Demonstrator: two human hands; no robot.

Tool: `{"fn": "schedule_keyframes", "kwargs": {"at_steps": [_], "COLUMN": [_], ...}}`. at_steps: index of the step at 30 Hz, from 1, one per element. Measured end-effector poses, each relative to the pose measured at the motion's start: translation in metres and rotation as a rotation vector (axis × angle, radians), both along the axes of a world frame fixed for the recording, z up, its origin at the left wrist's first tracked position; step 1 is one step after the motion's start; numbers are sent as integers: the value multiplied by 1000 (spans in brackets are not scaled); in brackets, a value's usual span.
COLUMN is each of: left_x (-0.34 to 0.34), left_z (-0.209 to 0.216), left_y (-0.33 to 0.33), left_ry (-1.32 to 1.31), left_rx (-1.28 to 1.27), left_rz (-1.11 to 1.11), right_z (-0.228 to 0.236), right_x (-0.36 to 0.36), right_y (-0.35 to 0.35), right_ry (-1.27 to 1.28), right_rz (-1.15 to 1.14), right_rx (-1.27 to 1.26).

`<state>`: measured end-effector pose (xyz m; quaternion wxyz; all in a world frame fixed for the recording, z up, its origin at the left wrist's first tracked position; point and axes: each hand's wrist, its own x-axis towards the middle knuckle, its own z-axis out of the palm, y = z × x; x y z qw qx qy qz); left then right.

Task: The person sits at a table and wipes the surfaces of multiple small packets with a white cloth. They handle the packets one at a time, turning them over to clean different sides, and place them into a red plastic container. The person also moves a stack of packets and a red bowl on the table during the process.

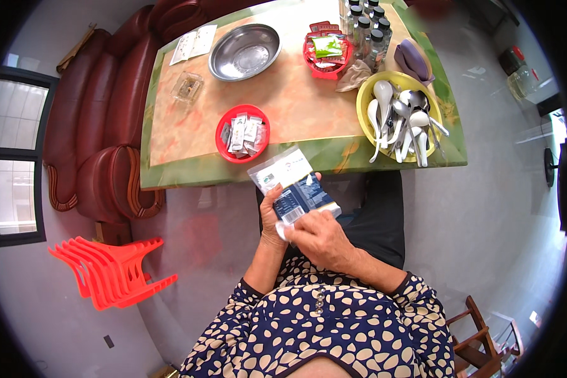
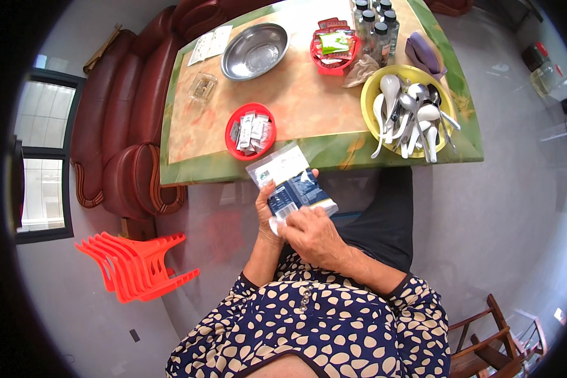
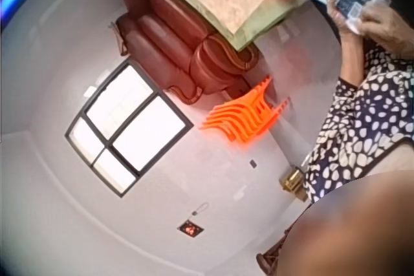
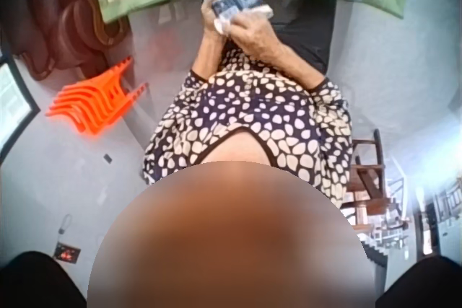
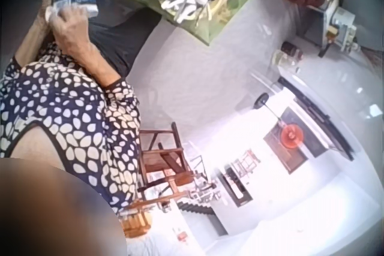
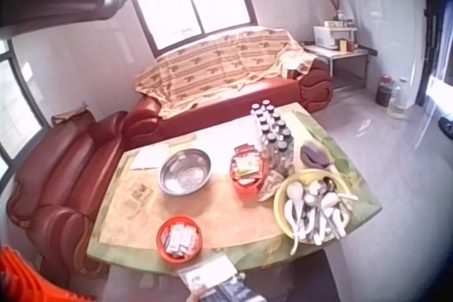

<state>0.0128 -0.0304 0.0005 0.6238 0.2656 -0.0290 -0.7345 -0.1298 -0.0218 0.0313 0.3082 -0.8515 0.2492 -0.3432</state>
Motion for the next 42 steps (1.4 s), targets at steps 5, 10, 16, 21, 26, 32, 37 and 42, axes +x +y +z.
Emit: {"fn": "schedule_keyframes", "kwargs": {"at_steps": [5,10,16,21,26,32,37,42], "left_x": [12,10,12,15,13,4,8,7], "left_z": [0,1,2,-9,-24,-8,-22,-12], "left_y": [0,3,4,13,26,22,30,35], "left_ry": [109,60,100,170,254,308,287,323], "left_rx": [2,59,64,125,105,60,113,103], "left_rz": [94,185,175,118,24,-42,-20,-188], "right_z": [11,1,-15,7,-2,-15,0,-4], "right_x": [-22,-20,-40,-53,-51,-54,-36,-30], "right_y": [0,-12,-32,-52,-64,-59,-46,-72], "right_ry": [-174,-85,-29,-305,-385,-562,-462,-363], "right_rz": [8,-190,-467,-135,125,16,14,-168], "right_rx": [142,-169,-66,667,834,1050,739,616]}}
